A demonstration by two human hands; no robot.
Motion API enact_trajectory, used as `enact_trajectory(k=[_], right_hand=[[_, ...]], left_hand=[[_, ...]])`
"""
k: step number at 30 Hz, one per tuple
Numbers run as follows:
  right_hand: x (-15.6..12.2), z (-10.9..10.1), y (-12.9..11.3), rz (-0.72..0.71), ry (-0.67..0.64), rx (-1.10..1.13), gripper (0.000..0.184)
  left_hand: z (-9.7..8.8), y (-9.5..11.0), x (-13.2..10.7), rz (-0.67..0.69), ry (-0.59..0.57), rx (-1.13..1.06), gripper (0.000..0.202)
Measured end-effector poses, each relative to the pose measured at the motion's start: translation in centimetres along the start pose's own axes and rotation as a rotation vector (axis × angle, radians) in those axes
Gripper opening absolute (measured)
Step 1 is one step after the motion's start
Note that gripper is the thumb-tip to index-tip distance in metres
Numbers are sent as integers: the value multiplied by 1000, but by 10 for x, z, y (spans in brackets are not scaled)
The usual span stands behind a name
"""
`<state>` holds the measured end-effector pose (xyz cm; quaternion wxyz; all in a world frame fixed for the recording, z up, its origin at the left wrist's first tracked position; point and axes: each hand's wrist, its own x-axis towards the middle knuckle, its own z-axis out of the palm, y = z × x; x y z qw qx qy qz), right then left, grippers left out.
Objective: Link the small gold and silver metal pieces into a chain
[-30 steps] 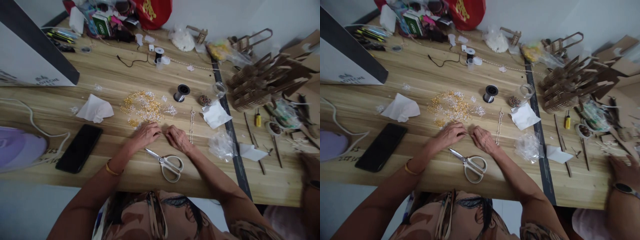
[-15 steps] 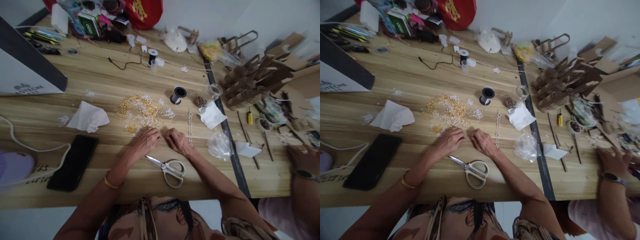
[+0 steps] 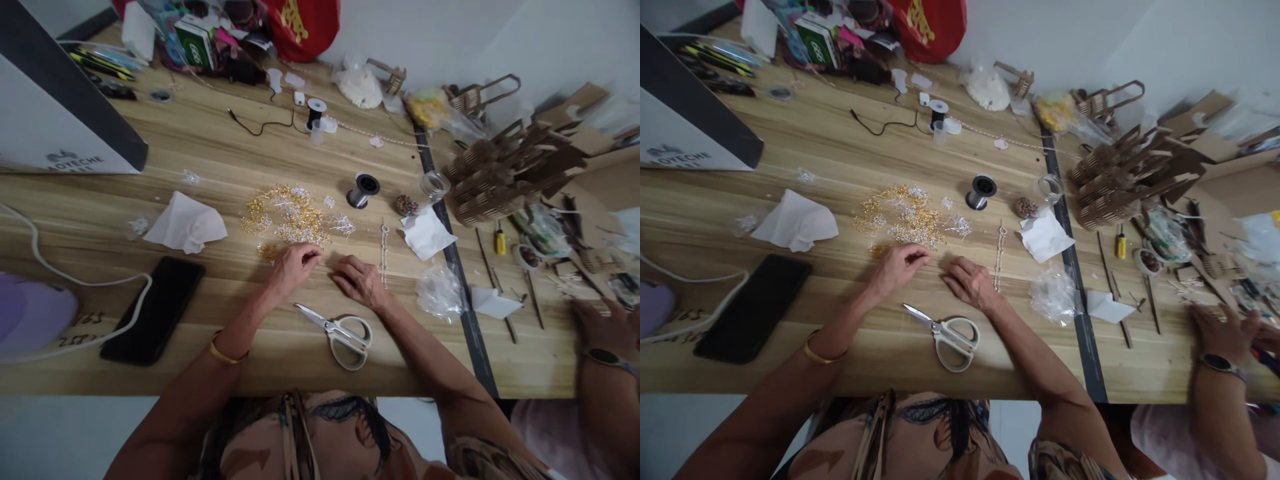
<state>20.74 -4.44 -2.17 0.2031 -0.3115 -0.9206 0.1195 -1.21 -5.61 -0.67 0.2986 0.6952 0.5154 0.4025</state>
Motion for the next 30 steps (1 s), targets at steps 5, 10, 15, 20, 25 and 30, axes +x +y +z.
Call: enact_trajectory(k=[5, 10, 15, 20, 25, 30], right_hand=[[-1, 0, 2, -3, -40, 10, 22], [-2, 4, 3, 1, -64, -31, 15], [-1, 7, 2, 8, -49, -105, 16], [-1, 7, 3, -17, -24, -98, 17], [-2, 6, 3, -19, -9, -68, 17], [-2, 6, 2, -24, 1, -66, 17]], left_hand=[[-2, -7, 2, -27, 26, 4, 11], [-1, -11, 2, -58, 18, 16, 13], [-1, -10, 1, -55, -22, 9, 12], [2, -11, 1, -20, -82, 35, 11], [8, -10, -2, 59, -156, 130, 14], [8, -4, -8, 212, -266, 356, 17]])
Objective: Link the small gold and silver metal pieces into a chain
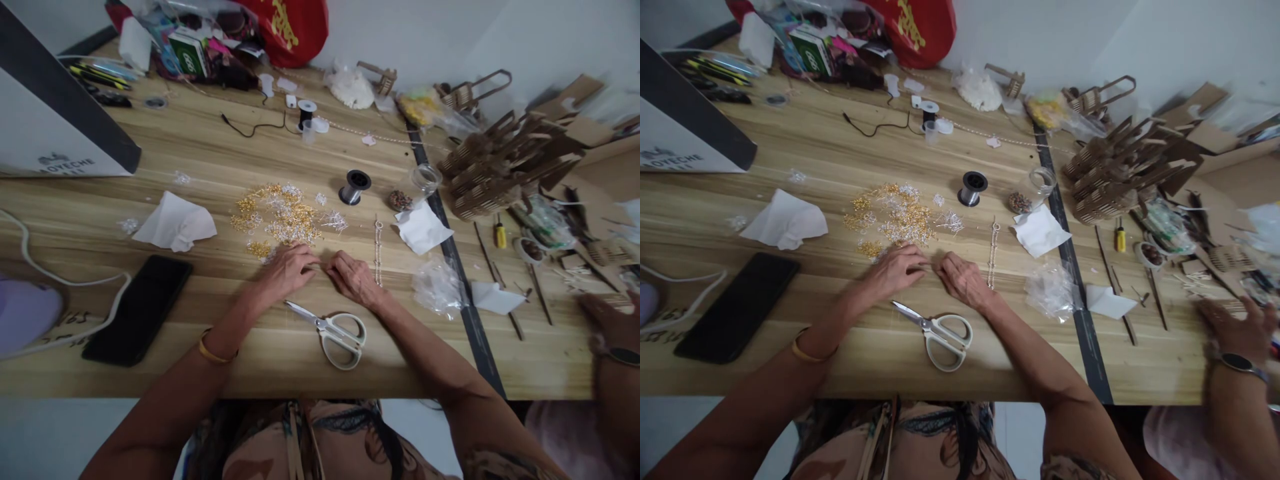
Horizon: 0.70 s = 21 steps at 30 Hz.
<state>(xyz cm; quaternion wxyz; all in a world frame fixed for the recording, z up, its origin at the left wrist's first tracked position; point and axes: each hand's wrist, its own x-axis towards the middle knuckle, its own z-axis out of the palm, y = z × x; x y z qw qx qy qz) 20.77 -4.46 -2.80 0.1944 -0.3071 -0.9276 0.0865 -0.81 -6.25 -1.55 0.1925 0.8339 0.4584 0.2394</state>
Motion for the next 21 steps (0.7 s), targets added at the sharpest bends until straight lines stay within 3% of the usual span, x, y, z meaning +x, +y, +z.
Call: enact_trajectory(k=[7, 12, 17, 21], right_hand=[[1, -2, -2, -69, 66, -2, 16], [1, -11, 0, -30, 121, 6, 17], [2, -32, 18, 137, 181, -9, 20], [1, -44, 41, 283, 188, -115, 32]], left_hand=[[4, 6, 1, 27, -56, 129, 16], [2, 10, 2, 23, -93, 196, 19], [-4, 10, 1, 23, -130, 174, 20], [-4, 9, 2, -69, -89, 72, 15]])
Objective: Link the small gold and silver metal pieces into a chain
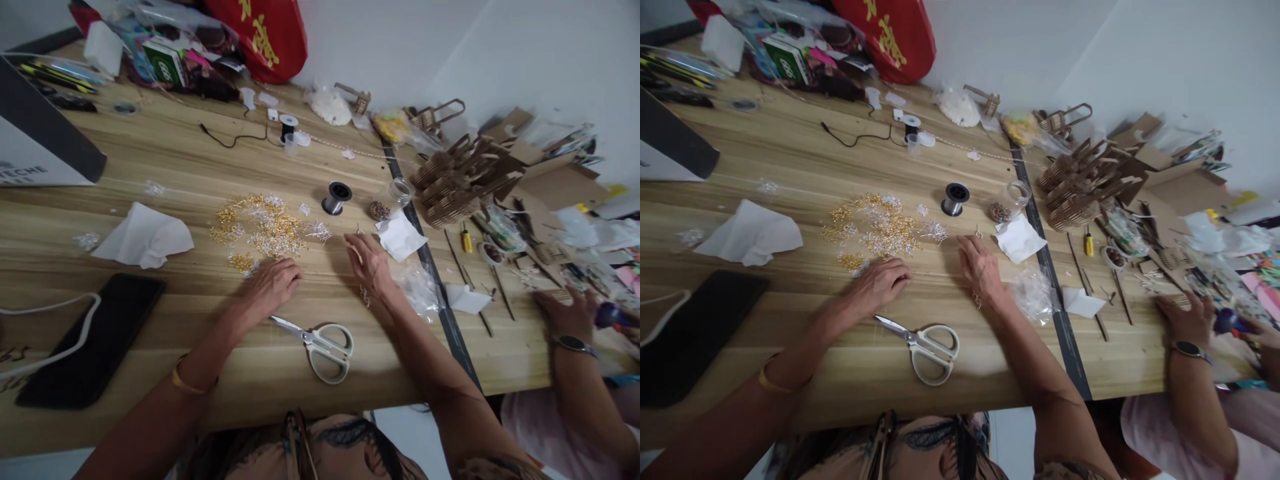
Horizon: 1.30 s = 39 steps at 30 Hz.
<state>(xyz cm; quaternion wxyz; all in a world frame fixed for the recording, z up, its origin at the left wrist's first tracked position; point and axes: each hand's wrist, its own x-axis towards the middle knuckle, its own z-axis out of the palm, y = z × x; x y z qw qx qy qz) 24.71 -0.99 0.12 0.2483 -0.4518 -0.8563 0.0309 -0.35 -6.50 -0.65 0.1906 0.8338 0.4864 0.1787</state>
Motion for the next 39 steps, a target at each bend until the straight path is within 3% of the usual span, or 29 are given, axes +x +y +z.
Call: enact_trajectory(k=[5, 8, 12, 17, 22, 29, 32, 39], right_hand=[[-3, 2, 13, -18, -257, -148, 53], [-7, 2, 8, -33, -403, -248, 59], [-11, 0, -7, -35, -481, -383, 58], [-17, 3, -29, 7, -487, -543, 59], [-25, 10, -43, -4, -463, -647, 55], [-44, 19, -62, -71, -370, -775, 46], [-52, 18, -68, -122, -348, -756, 47], [-66, 11, -69, -180, -355, -651, 54]], left_hand=[[3, -1, 0, -24, 50, -77, 16], [3, 1, 0, 69, 86, -47, 19], [3, 10, -3, 181, 66, 56, 25], [11, 21, -11, 203, -80, 181, 51], [18, 25, -17, 170, -194, 227, 57], [-1, 39, -17, 59, -392, 204, 59], [-2, 41, -22, 48, -387, 215, 59], [-5, 40, -30, 101, -254, 231, 49]])
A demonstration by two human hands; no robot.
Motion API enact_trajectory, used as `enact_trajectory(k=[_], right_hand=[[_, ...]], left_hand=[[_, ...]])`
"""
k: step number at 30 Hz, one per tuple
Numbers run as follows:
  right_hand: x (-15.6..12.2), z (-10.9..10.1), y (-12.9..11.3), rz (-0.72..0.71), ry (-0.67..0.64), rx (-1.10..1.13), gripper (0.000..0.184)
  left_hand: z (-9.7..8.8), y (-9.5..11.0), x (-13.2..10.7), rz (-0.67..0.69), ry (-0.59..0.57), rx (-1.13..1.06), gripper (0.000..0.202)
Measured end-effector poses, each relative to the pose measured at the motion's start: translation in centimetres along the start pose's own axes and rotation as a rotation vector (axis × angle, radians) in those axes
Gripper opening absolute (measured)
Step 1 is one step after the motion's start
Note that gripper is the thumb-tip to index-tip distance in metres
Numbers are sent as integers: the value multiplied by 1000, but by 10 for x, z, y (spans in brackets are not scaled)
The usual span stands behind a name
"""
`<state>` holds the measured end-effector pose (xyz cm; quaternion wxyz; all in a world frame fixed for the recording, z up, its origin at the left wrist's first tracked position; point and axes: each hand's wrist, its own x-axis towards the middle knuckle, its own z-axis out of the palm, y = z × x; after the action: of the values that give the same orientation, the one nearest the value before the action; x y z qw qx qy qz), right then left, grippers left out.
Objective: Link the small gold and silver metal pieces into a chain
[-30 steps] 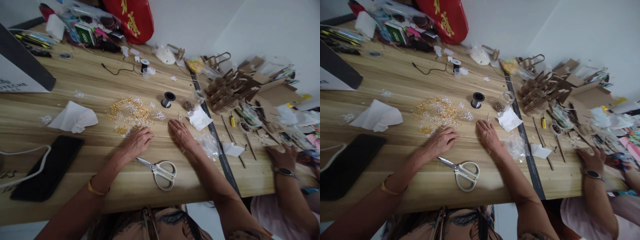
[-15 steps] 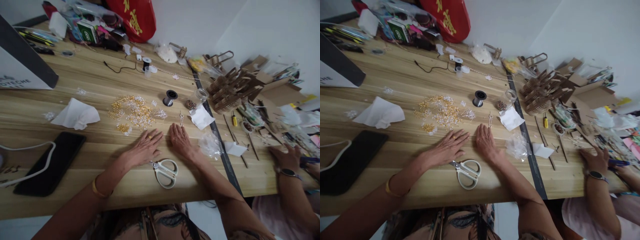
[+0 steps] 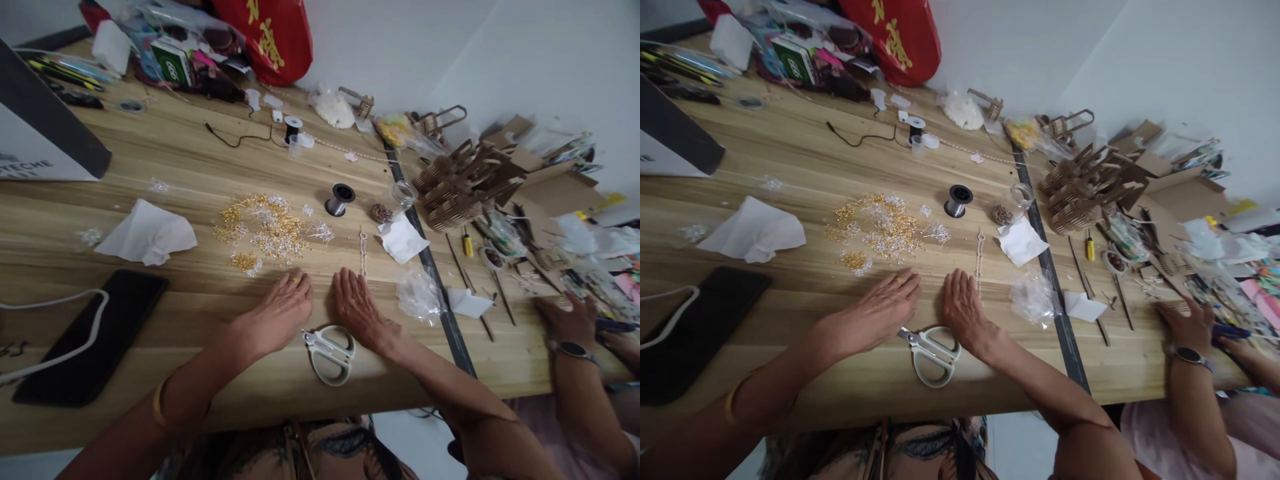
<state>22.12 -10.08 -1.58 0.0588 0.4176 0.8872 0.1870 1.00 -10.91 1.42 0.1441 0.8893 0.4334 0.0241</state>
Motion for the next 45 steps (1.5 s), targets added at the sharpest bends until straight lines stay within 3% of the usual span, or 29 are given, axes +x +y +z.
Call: enact_trajectory(k=[5, 8, 15, 19, 22, 27, 35, 45], right_hand=[[1, -4, -4, 33, -18, -36, 50], [2, -5, -5, 45, -23, -45, 49], [-3, 0, -3, 44, 8, 16, 54], [-2, 3, -5, 62, 18, 26, 54], [-1, 2, -7, 77, 6, -1, 52], [0, -1, -8, 86, 2, 1, 51], [1, -1, -8, 116, 7, 29, 49], [-1, -2, -6, 93, 7, 58, 50]], left_hand=[[-17, -10, 9, 77, 67, -74, 26], [-13, -23, 16, 84, 131, -222, 23], [6, -38, 35, -179, 239, -793, 24], [11, -36, 44, -226, 320, -1078, 16], [16, -35, 46, -241, 308, -1185, 14], [19, -35, 42, -219, 327, -1021, 11], [8, -41, 23, -62, 241, -361, 9], [17, -47, 18, 38, 249, -144, 22]])
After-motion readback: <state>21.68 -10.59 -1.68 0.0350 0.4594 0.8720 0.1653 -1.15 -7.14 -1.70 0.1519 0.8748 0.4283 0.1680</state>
